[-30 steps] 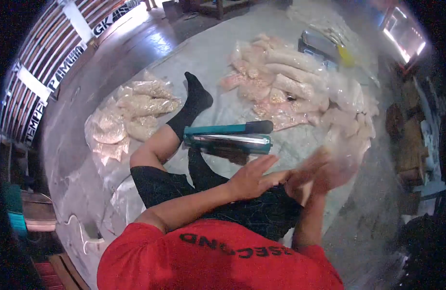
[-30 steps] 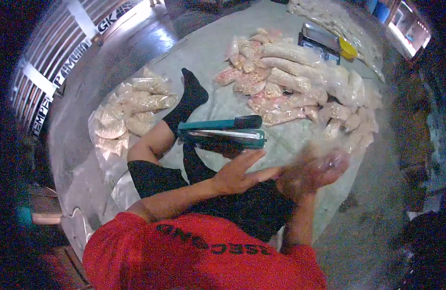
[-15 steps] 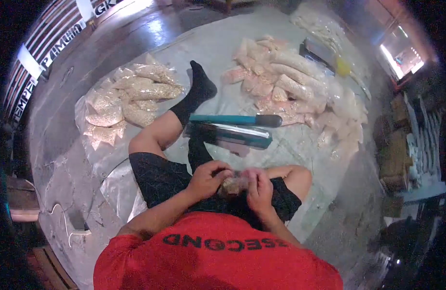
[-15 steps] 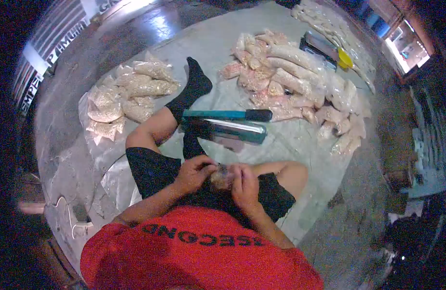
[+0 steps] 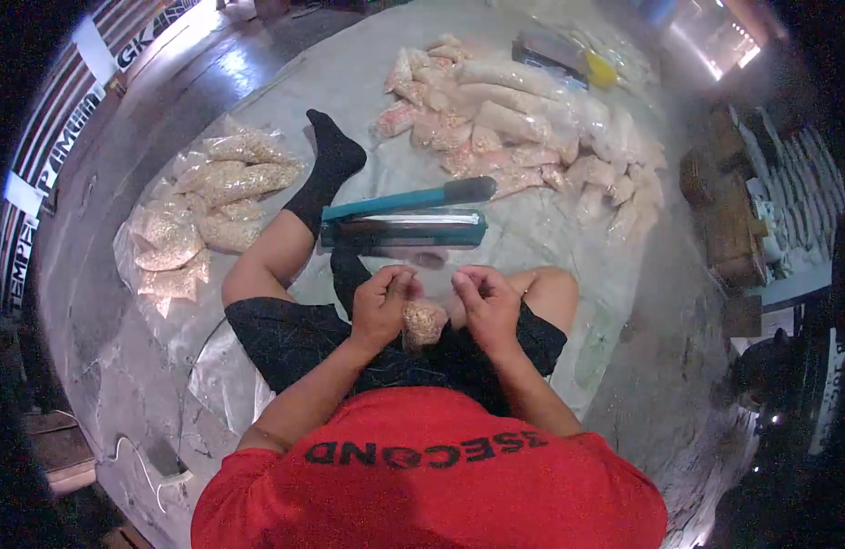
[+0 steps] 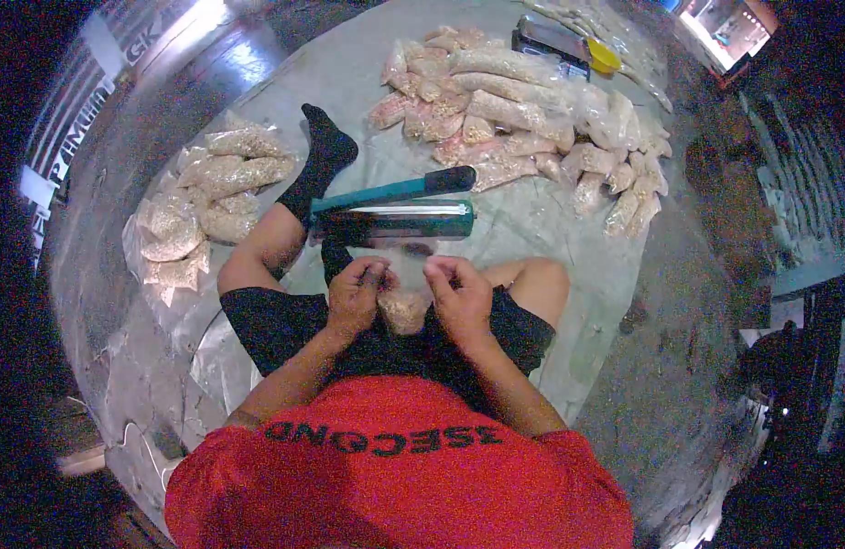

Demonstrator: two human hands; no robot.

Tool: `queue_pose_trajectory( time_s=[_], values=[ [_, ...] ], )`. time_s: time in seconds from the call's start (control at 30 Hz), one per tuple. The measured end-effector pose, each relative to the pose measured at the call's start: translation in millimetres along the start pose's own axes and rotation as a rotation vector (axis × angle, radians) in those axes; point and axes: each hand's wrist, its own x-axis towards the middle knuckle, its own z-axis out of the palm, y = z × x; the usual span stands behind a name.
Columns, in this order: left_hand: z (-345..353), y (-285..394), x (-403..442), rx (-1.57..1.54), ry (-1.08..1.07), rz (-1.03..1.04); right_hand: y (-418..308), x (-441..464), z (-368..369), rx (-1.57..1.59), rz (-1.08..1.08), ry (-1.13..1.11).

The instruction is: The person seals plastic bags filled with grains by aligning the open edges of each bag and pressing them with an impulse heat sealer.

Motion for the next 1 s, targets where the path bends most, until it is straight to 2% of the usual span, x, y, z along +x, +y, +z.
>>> queue_pose_trajectory(
  time_s=[0.03, 0.1, 0.13, 0.17, 0.23, 0.27, 0.33, 0.37, 0.43, 0.53, 0.57, 0.67, 0.77, 0.8, 0.87, 0.93, 1.0],
  values=[
    [-0.7, 3.5, 0.7, 0.007, 0.031, 0.002, -5.9, 5.3, -0.7, 0.004, -0.003, -0.004],
    [-4.5, 20.5, 7.7, 0.001, 0.041, -0.008, -20.3, 20.7, -2.6, 0.084, 0.158, -0.050],
    [-5.5, 27.6, 14.1, -0.010, 0.048, -0.014, -17.0, 29.4, 1.4, 0.085, 0.163, -0.051],
    [-5.2, 23.6, 22.1, -0.009, 0.048, -0.015, -8.7, 40.5, 8.1, 0.195, 0.185, -0.040],
    [-4.7, 2.7, 43.6, -0.268, 0.136, -0.206, 24.9, 62.7, 21.0, 0.309, 0.176, -0.049],
    [-5.5, -10.7, 55.5, -0.268, 0.141, -0.198, 35.8, 70.5, 27.3, 0.311, 0.168, -0.052],
    [-7.3, -37.0, 76.2, -0.549, 0.118, -0.486, 50.1, 82.2, 41.1, 0.425, 0.318, -0.069],
    [-6.9, -48.1, 82.4, -0.550, 0.121, -0.487, 57.6, 86.5, 46.9, 0.425, 0.319, -0.072],
    [-5.4, -61.8, 95.6, -0.563, 0.117, -0.553, 69.0, 97.7, 57.2, 0.089, 0.242, 0.036],
    [-3.4, -91.7, 117.9, -0.637, 0.108, -0.636, 92.5, 118.4, 72.0, 0.048, 0.285, 0.066],
    [-3.2, -105.8, 123.4, -0.637, 0.109, -0.644, 114.1, 125.3, 76.2, -0.084, 0.159, 0.068],
    [-2.6, -148.3, 139.6, -0.593, 0.017, -0.686, 154.2, 135.5, 89.8, -0.021, 0.236, 0.050],
    [-0.3, -152.1, 140.0, -0.711, -0.022, -0.671, 122.9, 131.1, 85.8, -0.156, 0.217, 0.061],
    [5.0, -133.9, 137.4, -0.782, 0.009, -0.666, 121.6, 131.1, 87.0, -0.158, 0.225, 0.057],
    [9.4, -128.9, 136.6, -0.853, 0.044, -0.666, 122.7, 132.2, 89.0, -0.185, 0.160, 0.151],
    [12.3, -146.3, 140.3, -0.811, 0.051, -0.559, 134.9, 135.9, 92.1, -0.188, 0.106, 0.185],
    [16.8, -173.7, 147.1, -0.812, 0.092, -0.570, 142.3, 138.7, 92.9, -0.188, 0.050, 0.223]
  ],
)
